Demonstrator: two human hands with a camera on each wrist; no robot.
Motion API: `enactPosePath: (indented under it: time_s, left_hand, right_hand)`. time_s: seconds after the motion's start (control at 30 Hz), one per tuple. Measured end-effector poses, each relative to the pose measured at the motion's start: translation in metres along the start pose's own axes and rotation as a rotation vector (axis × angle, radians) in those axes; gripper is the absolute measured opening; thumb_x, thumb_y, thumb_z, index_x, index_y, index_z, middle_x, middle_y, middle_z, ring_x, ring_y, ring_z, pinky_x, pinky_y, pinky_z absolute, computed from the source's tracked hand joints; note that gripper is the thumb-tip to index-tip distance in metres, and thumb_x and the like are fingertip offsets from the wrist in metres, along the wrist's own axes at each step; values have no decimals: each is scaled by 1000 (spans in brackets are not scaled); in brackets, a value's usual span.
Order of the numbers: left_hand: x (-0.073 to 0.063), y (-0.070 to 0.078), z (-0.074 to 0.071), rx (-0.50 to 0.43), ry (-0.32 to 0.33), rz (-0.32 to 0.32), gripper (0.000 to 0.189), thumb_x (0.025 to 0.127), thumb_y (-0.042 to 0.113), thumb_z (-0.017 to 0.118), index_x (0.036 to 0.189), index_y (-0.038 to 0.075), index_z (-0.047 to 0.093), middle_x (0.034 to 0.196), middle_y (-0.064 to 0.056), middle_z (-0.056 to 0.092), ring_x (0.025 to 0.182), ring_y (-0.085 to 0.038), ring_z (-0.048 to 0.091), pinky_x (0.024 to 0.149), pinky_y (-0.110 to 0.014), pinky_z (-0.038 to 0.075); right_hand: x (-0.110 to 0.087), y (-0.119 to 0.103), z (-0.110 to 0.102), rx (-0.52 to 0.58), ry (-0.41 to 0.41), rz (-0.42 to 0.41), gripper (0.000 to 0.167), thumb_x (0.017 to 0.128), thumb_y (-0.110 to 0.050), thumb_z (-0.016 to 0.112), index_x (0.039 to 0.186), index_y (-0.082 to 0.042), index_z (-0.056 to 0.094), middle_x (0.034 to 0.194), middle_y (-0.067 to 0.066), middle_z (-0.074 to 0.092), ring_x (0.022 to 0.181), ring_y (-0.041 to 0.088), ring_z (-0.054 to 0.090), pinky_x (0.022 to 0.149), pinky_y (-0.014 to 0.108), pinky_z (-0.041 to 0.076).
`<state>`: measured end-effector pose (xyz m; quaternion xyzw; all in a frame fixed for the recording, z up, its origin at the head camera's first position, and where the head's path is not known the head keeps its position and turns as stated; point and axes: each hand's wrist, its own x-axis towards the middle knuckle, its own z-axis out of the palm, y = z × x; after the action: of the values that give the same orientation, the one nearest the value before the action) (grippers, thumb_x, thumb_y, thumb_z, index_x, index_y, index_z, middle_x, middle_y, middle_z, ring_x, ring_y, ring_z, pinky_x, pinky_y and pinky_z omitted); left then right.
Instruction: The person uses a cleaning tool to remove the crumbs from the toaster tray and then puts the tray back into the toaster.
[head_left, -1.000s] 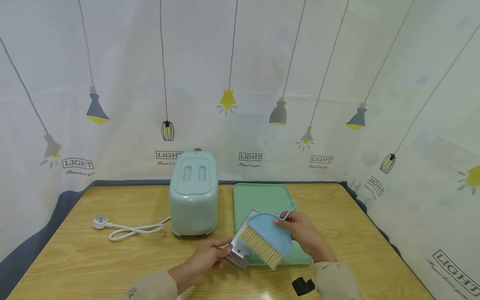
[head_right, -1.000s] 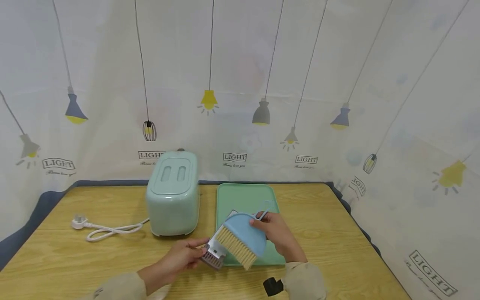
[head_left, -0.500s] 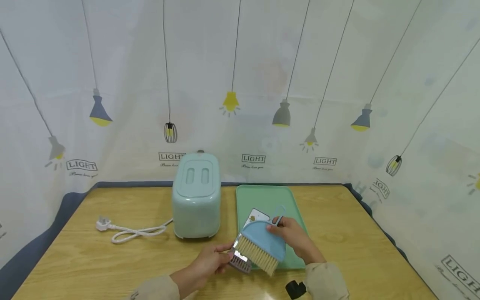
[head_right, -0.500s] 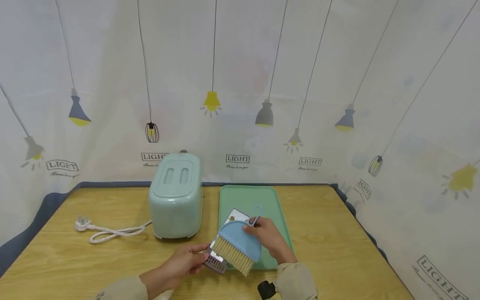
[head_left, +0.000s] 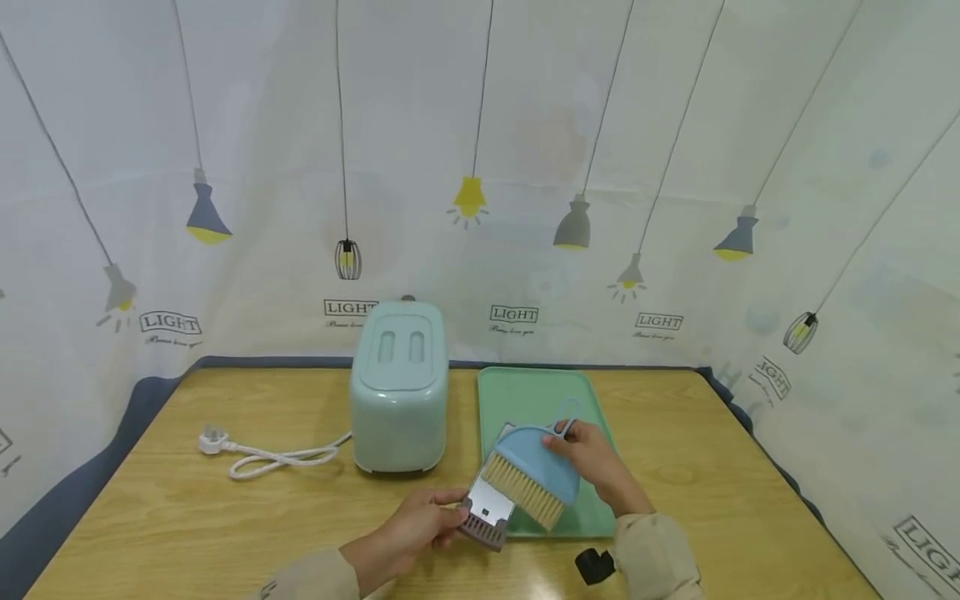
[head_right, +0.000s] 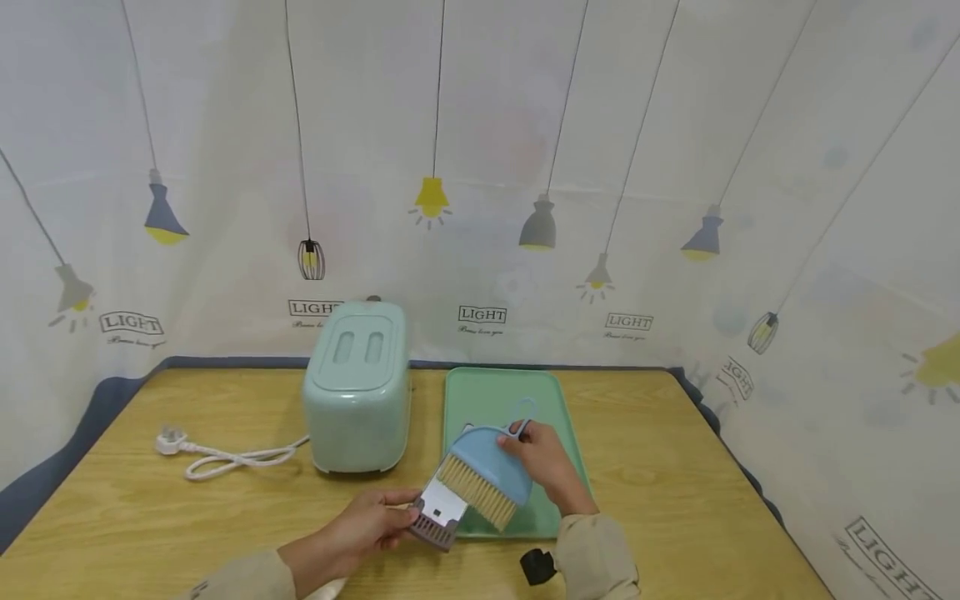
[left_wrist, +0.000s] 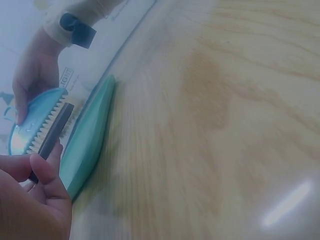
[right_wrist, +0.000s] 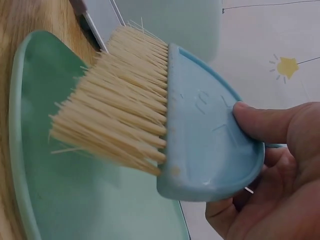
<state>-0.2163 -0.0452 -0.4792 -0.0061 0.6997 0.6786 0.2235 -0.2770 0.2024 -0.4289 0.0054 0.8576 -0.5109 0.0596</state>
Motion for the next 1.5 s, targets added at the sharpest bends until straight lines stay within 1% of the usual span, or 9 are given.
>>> enactPosePath:
  time_s: [0.17, 0.33, 0.43, 0.5, 0.67, 0.9, 1.1, 1.33, 1.5]
  left_hand:
    - [0, -1, -1, -11, -14, -49, 44, 92, 6, 60, 133, -8, 52, 86, -2, 73, 62, -5, 55, 58, -19, 41]
    - [-1, -1, -1, -47, -31, -49, 44, 91, 5, 61, 132, -8, 52, 90, -7, 75, 60, -2, 59, 55, -17, 41]
    - [-2, -1, -1, -50, -25, -52, 45, 90, 6, 62, 132, -9, 52, 90, -8, 75, 60, -2, 59, 54, -16, 41]
    - [-3, 0, -1, -48, -19, -59, 46, 89, 6, 63, 131, -10, 52, 90, -7, 75, 60, -2, 59, 54, -16, 42]
    - [-5, 2, -1, -50, -18, -83, 47, 88, 8, 65, 131, -9, 54, 89, -5, 75, 60, -1, 59, 53, -15, 41]
    - [-6, 2, 0, -65, -26, -102, 48, 89, 8, 64, 132, -8, 53, 93, -7, 75, 62, 0, 61, 53, -15, 41]
    - [-7, 2, 1, -53, -23, -99, 47, 89, 7, 65, 131, -9, 53, 93, -9, 75, 61, 0, 62, 52, -15, 40]
    - [-8, 5, 3, -54, -30, -111, 47, 90, 8, 65, 132, -9, 53, 96, -10, 75, 63, -1, 63, 54, -16, 42]
    - [-10, 6, 2, -79, -34, -115, 49, 89, 7, 66, 133, -8, 52, 93, -8, 75, 62, -2, 63, 54, -15, 44]
  right_hand:
    - [4, 3, 0, -13, 29, -14, 18, 95, -13, 59, 101, 4, 60, 93, 10, 58, 86, 19, 46, 69, 29, 37]
    - [10, 7, -2, -28, 58, -29, 17, 94, -11, 60, 101, 5, 60, 87, 7, 56, 84, 18, 46, 69, 27, 39]
    - [14, 9, -2, -29, 67, -33, 17, 94, -12, 60, 100, 5, 60, 87, 7, 55, 84, 18, 46, 70, 26, 40]
    - [16, 9, -3, -36, 73, -32, 18, 95, -13, 60, 99, 4, 60, 91, 9, 56, 87, 19, 46, 71, 27, 39]
    - [16, 10, -4, -79, 101, -34, 21, 96, -17, 59, 99, 4, 60, 110, 16, 60, 94, 21, 49, 74, 29, 39]
    - [20, 9, -2, -95, 127, -78, 20, 95, -15, 60, 99, 4, 62, 89, 11, 57, 82, 19, 45, 70, 28, 38]
    - [22, 9, -1, -139, 171, -126, 21, 94, -13, 61, 102, 7, 65, 98, 17, 64, 80, 18, 51, 67, 26, 42]
    - [27, 11, 0, -189, 219, -167, 23, 93, -15, 62, 102, 7, 65, 98, 20, 66, 75, 18, 52, 63, 25, 43]
    - [26, 9, 1, -204, 248, -185, 22, 92, -14, 64, 100, 7, 66, 98, 21, 68, 75, 18, 54, 62, 25, 43]
